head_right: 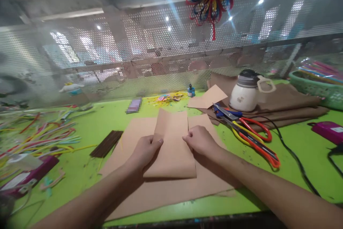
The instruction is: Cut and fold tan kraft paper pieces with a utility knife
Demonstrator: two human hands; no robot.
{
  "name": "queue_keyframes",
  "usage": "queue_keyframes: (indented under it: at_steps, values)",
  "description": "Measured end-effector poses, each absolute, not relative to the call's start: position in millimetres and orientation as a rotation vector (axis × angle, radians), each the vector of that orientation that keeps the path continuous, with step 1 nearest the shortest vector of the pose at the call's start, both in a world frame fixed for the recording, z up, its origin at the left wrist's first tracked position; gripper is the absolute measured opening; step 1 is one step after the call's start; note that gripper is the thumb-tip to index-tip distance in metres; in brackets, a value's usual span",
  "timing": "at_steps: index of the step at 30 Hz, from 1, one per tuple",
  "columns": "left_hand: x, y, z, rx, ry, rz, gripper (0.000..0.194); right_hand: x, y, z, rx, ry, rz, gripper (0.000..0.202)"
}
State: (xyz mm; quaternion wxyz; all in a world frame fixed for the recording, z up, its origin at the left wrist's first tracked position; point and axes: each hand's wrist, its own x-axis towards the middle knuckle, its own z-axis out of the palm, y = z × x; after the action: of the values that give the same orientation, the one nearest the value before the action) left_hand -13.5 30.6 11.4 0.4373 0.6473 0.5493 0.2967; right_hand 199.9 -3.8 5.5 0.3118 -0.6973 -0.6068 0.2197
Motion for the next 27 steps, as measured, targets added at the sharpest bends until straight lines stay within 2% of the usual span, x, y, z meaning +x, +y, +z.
queue_keyframes:
  at_steps: [4,7,10,15,20,27]
  values:
    - [-11,34,9,1.79,1.468,0.693,0.019,202,-6,8,-1.922,-1.715,0.378,0.033]
    - [-9,31,11,1.902,1.511,0.668,0.02,200,-17,11,-1.893,-1.786,0.225,0.011]
    - [-8,28,12,1.977,1.545,0.646,0.022,193,-35,14,-1.714,-1.933,0.14,0.024]
    - [-8,23,13,2.062,1.559,0.627,0.023,179,-63,9,-1.285,-2.22,0.183,0.023]
    - [-6,13,16,2.147,1.61,0.622,0.025,175,-73,2,-1.198,-2.324,0.032,0.034]
    - [-22,17,23,2.224,1.679,0.616,0.016,174,-72,-1,-1.13,-2.406,-0.127,0.034]
